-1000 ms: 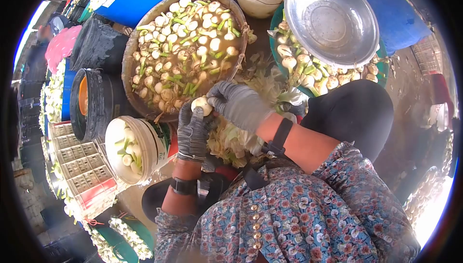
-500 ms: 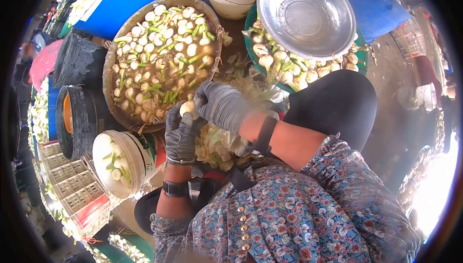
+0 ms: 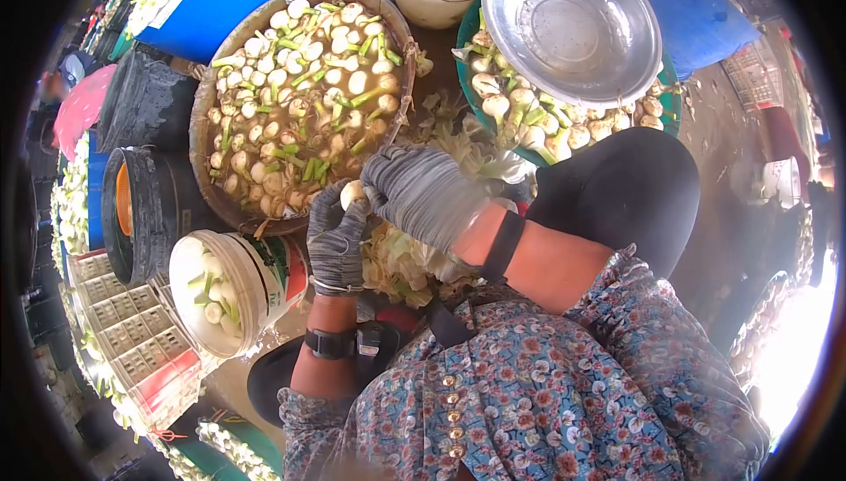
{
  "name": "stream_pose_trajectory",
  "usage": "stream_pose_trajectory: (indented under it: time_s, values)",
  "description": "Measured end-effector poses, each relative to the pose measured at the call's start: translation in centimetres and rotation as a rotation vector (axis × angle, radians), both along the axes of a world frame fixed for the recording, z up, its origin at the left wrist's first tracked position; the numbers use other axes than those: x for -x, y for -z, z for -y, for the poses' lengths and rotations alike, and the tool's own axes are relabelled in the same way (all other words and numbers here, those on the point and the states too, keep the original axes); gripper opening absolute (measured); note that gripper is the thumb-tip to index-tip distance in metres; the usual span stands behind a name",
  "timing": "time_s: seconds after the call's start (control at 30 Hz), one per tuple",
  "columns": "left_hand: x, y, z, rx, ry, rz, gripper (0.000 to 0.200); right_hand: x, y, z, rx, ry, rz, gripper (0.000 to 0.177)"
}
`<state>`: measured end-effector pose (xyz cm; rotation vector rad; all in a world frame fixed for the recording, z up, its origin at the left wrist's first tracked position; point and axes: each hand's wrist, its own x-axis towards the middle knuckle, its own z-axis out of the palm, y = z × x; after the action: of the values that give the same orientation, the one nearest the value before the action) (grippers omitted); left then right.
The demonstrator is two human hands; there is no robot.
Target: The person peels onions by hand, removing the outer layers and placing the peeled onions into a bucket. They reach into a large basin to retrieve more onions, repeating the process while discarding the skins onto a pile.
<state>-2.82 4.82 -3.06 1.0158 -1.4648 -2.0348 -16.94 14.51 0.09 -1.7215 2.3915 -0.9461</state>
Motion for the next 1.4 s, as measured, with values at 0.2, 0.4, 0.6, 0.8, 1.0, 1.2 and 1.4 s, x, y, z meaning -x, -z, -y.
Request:
stream_pose_trajectory:
  time_s: [0.2,0.4,0.6,0.8,1.0,1.2,1.4]
  values:
    - [-0.4,0.4,0.5,0.174,0.073,-0.039,0.035,0.2,-1.3,0.3,-0.094,0.127,0.514,0.011]
    - [-0.2,-2.5,-0.2,0.034,0.175,-0.181,0.036,4.9,4.6,0.5,-0.195,0.476,0.449,0.019]
    - [-1.0,1.3,1.3,-0.093,0.153,-0.15,0.031,3.4,1.5,0.1,0.05,0.258,0.26,0.021]
    - [-2.4,3.9,2.2,-0.024,0.227,-0.206,0.016,0.2,-0.2,0.0,0.067,-0.173,0.151,0.022]
    - [-0.7,0.9,1.0,-0.443,-0.123,0.007,0.05,-0.9,-0.5,-0.1,-0.139,-0.194,0.118,0.025]
    - [-1.0,0.2,1.0,-0.162,0.14,0.099,0.035,-1.0,-0.7,0.0,-0.307,0.045,0.478,0.022]
    - [-1.3,0.1,1.3,0.155,0.338,0.067,0.048,-0.3,1.0,-0.4,-0.118,-0.013,0.964,0.015]
